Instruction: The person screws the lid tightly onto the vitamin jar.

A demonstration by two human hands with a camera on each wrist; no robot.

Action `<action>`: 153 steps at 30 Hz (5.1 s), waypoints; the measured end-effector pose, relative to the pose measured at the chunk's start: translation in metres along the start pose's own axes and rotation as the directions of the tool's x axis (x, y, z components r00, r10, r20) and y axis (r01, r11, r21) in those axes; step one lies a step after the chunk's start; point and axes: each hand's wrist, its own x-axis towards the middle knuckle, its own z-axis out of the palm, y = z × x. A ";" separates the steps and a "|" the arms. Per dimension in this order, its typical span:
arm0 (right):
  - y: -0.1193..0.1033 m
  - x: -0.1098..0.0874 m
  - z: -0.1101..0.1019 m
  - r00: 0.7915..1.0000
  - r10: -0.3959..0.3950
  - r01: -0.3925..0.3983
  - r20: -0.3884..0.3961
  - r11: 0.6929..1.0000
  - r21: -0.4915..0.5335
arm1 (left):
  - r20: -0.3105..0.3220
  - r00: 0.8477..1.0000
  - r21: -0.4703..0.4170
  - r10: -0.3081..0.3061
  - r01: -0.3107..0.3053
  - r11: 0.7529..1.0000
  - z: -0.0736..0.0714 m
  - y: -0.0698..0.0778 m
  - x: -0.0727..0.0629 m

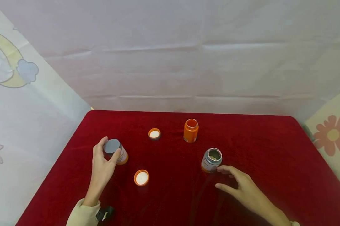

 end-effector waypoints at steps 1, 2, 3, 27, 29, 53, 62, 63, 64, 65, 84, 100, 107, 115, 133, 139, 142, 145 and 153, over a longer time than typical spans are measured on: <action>0.000 0.000 0.000 1.000 0.002 -0.002 0.000 1.000 0.000 | -0.009 1.000 0.002 0.005 -0.005 1.000 0.000 0.001 0.000; 0.000 0.000 0.000 1.000 0.004 -0.004 0.001 1.000 -0.001 | -0.018 1.000 0.004 0.014 -0.014 1.000 0.001 0.002 0.000; 0.000 0.000 0.000 1.000 0.005 -0.005 -0.002 1.000 -0.002 | -0.027 0.999 0.003 0.026 -0.026 1.000 0.001 0.003 0.000; 0.011 0.007 -0.001 0.996 -0.004 -0.001 -0.091 0.999 -0.055 | -0.001 0.936 -0.170 0.352 -0.347 0.922 0.032 0.035 0.002; 0.010 0.008 -0.001 0.996 0.001 -0.006 -0.090 0.999 -0.050 | 0.024 0.931 -0.186 0.365 -0.355 0.916 0.036 0.036 0.005; 0.010 0.035 0.002 0.999 0.050 -0.049 -0.016 0.998 0.027 | 0.263 0.909 -0.095 0.323 -0.309 0.946 0.061 0.028 0.046; 0.013 0.041 0.009 1.000 -0.001 0.002 -0.031 0.998 0.061 | 0.305 0.908 -0.063 0.286 -0.280 0.958 0.071 0.023 0.058; 0.013 0.042 0.010 1.000 -0.001 0.003 -0.028 0.998 0.065 | 0.313 0.907 -0.061 0.283 -0.279 0.958 0.072 0.022 0.060; 0.013 0.042 0.010 1.000 -0.001 0.003 -0.024 0.998 0.065 | 0.320 0.905 -0.057 0.282 -0.279 0.959 0.074 0.021 0.061; 0.013 0.043 0.011 1.000 0.002 -0.001 -0.021 0.998 0.060 | 0.326 0.904 -0.054 0.279 -0.277 0.959 0.075 0.020 0.063; 0.012 0.050 0.019 0.998 0.058 -0.059 0.022 0.997 0.058 | 0.380 0.896 -0.012 0.227 -0.241 0.970 0.095 0.009 0.085; 0.010 0.049 0.018 0.996 0.078 -0.080 0.030 0.994 0.074 | 0.451 0.886 0.110 0.108 -0.175 0.978 0.106 0.001 0.092; 0.009 0.048 0.018 0.996 0.084 -0.087 0.037 0.993 0.084 | 0.480 0.873 0.155 0.088 -0.183 0.971 0.107 -0.002 0.092; 0.008 0.049 0.017 0.994 0.095 -0.100 0.049 0.991 0.093 | 0.494 0.866 0.195 0.078 -0.197 0.961 0.106 -0.003 0.090; 0.009 0.049 0.017 0.994 0.091 -0.097 0.065 0.991 0.091 | 0.467 0.879 0.194 0.092 -0.204 0.959 0.109 -0.003 0.087; 0.009 0.049 0.017 0.996 0.079 -0.083 0.050 0.993 0.087 | 0.463 0.880 0.173 0.103 -0.204 0.964 0.110 -0.001 0.085; 0.010 0.049 0.017 0.996 0.077 -0.081 0.044 0.993 0.082 | 0.462 0.879 0.166 0.118 -0.216 0.962 0.110 0.000 0.085; 0.011 0.049 0.017 0.995 0.085 -0.088 0.048 0.993 0.077 | 0.465 0.876 0.158 0.130 -0.226 0.961 0.109 0.001 0.084; 0.011 0.047 0.017 0.991 0.112 -0.118 0.077 0.989 0.084 | 0.471 0.869 0.150 0.152 -0.249 0.957 0.104 0.002 0.083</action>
